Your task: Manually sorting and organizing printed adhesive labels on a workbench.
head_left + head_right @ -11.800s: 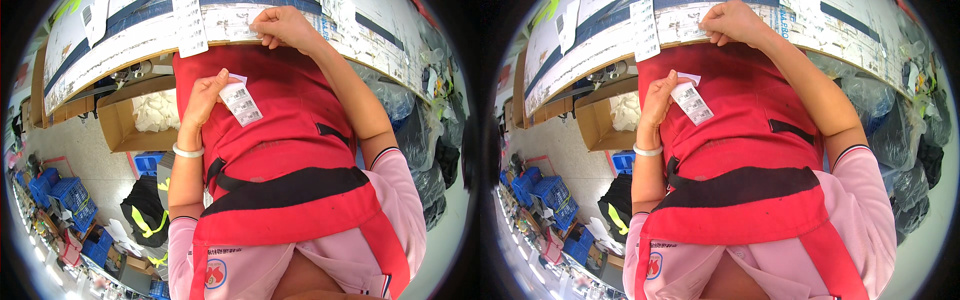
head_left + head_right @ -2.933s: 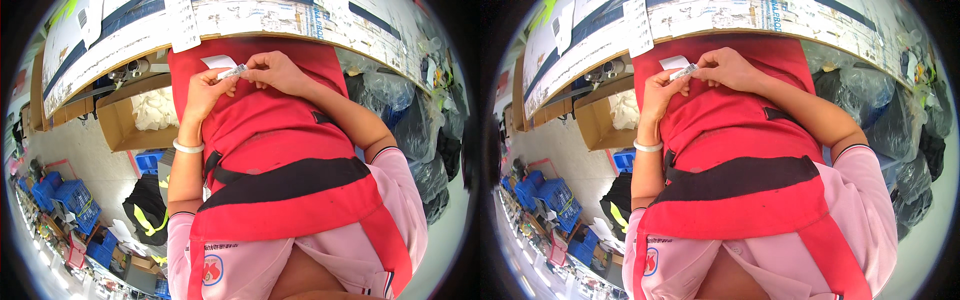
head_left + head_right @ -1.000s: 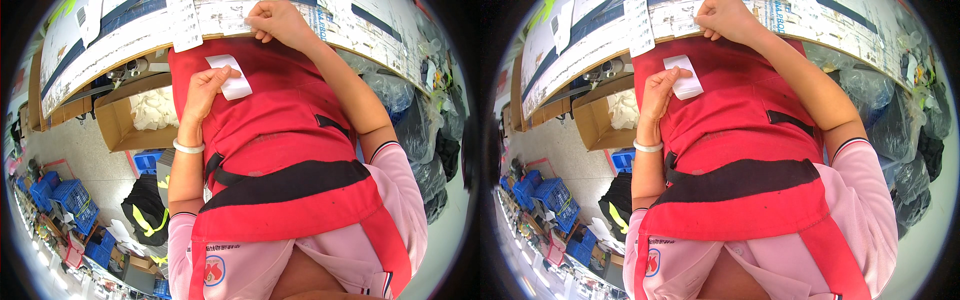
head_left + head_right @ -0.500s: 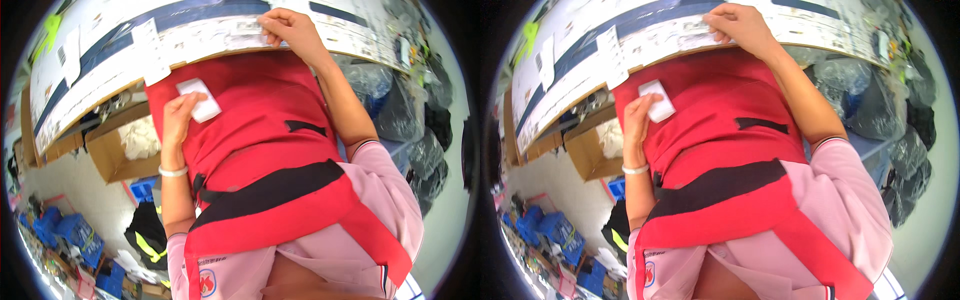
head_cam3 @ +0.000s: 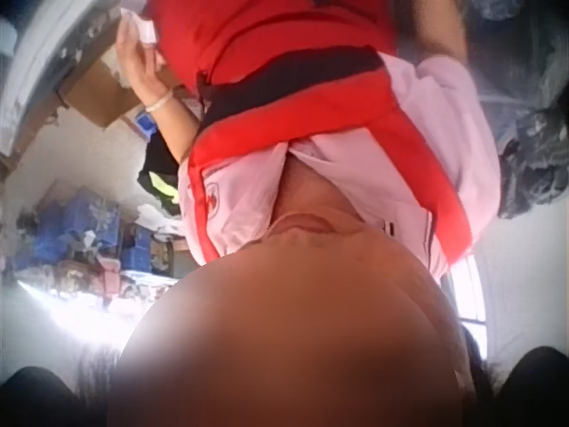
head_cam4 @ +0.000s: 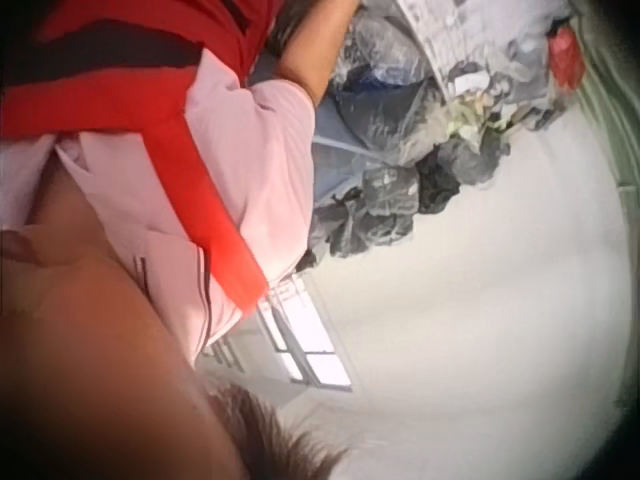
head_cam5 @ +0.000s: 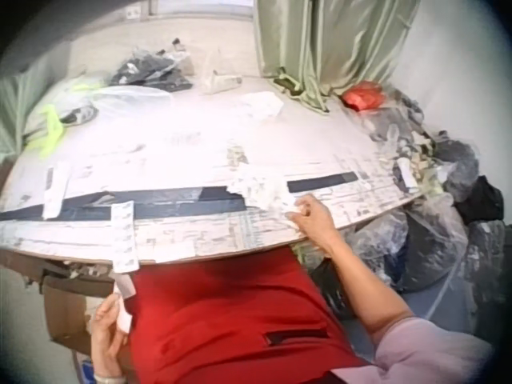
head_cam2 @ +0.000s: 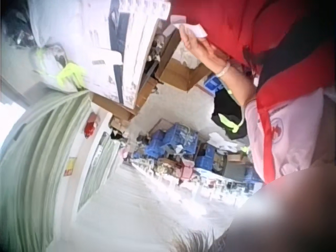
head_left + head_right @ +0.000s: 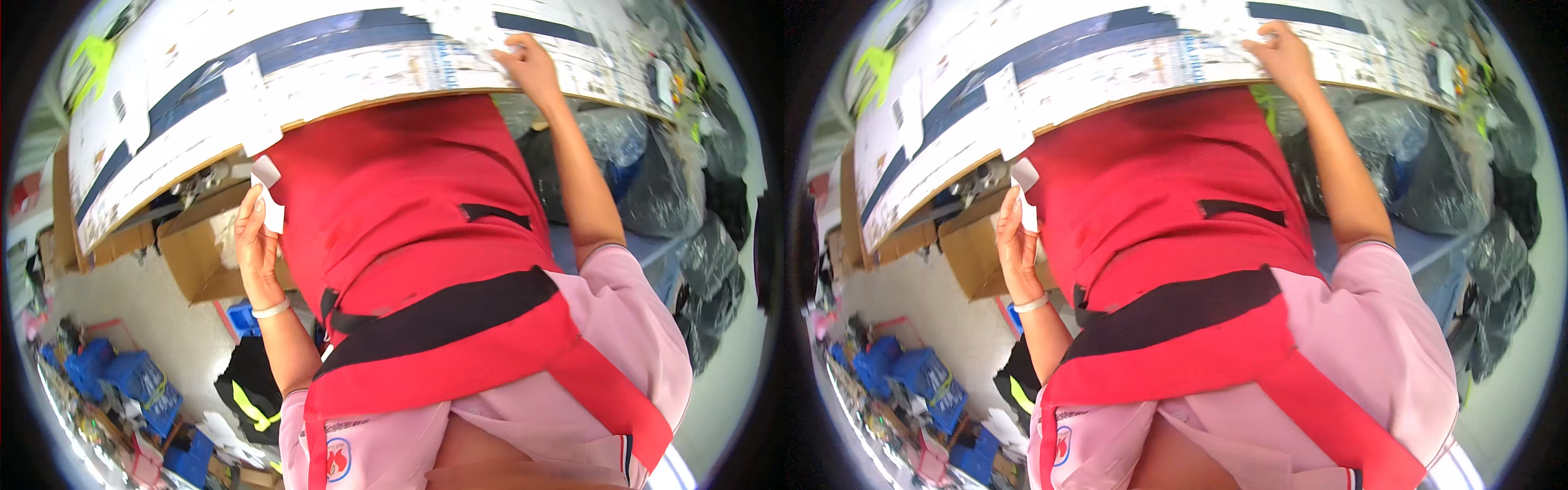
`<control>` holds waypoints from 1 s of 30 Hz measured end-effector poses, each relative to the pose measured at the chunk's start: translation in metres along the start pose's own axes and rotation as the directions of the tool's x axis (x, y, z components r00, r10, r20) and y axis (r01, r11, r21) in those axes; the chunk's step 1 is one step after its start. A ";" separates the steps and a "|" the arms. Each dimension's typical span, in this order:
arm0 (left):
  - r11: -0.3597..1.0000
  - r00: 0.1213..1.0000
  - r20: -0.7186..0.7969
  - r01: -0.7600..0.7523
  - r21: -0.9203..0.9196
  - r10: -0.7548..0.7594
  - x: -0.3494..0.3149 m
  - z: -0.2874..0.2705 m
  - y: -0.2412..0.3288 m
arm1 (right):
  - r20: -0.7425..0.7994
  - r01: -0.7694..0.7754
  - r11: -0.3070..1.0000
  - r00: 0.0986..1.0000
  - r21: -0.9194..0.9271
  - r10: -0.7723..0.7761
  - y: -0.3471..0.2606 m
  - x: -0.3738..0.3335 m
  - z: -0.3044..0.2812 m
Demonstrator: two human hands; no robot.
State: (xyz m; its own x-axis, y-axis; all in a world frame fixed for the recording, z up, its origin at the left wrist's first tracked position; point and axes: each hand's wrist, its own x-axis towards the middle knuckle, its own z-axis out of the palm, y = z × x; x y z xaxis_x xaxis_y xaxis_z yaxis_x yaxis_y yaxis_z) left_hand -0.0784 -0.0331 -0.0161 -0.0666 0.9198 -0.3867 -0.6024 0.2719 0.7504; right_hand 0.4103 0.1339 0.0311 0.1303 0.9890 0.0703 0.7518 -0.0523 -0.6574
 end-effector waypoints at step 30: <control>0.122 0.872 0.035 -0.108 0.987 0.488 0.109 0.083 0.079 | 0.369 0.380 0.878 0.802 0.290 -0.469 -0.168 -0.089 0.080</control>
State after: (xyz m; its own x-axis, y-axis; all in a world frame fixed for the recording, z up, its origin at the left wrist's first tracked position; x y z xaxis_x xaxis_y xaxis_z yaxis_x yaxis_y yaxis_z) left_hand -0.0676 0.1119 0.0453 -0.3238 0.9450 0.0473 0.7181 0.2129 0.6625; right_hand 0.2209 0.0655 0.0748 -0.4866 0.8692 0.0876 0.5223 0.3698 -0.7684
